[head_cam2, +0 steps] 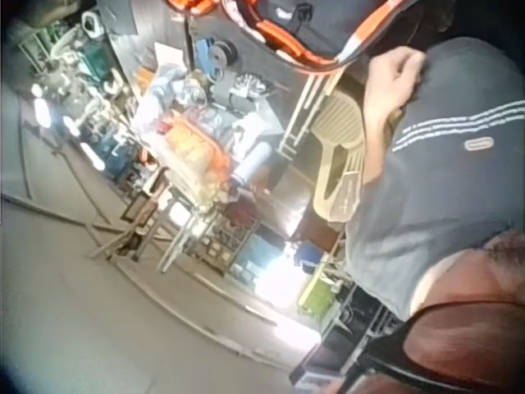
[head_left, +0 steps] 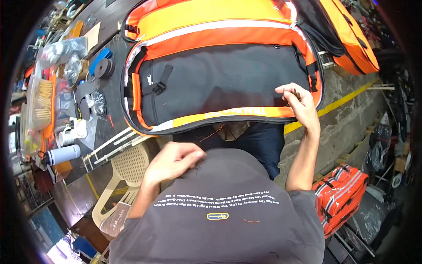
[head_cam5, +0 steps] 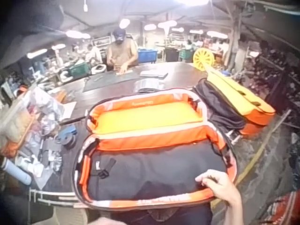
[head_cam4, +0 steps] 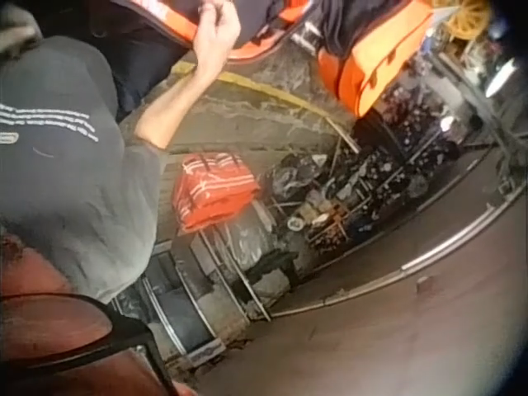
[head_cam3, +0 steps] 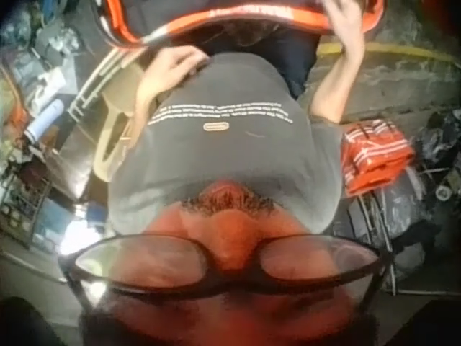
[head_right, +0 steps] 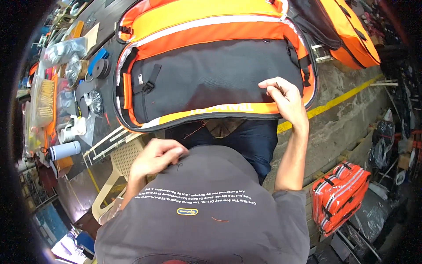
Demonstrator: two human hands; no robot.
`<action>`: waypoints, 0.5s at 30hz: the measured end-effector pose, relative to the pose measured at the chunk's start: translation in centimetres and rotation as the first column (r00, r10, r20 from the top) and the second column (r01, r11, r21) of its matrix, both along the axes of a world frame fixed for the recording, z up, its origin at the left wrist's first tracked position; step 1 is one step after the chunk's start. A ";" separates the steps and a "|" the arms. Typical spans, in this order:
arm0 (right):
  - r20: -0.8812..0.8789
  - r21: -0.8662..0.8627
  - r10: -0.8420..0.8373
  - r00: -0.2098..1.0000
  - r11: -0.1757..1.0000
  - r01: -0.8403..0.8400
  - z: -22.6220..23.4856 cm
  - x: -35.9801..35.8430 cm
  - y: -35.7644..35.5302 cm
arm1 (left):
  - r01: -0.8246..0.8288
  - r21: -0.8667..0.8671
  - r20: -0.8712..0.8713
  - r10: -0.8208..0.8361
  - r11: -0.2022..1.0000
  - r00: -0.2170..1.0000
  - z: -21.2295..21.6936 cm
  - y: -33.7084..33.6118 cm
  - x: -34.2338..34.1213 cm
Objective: The person is inspecting and trimming loose threads from an orange trauma kit bag using a small cutting tool.
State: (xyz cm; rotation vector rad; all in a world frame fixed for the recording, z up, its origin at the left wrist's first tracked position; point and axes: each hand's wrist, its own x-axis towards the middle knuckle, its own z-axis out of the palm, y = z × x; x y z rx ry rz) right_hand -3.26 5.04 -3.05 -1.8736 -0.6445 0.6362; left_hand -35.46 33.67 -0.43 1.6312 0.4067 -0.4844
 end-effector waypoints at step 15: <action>0.654 0.076 -0.472 0.591 0.818 0.570 -2.1 6.9 -7.4 | -0.312 -0.634 -0.069 0.350 0.707 0.934 -11.9 -3.0 4.7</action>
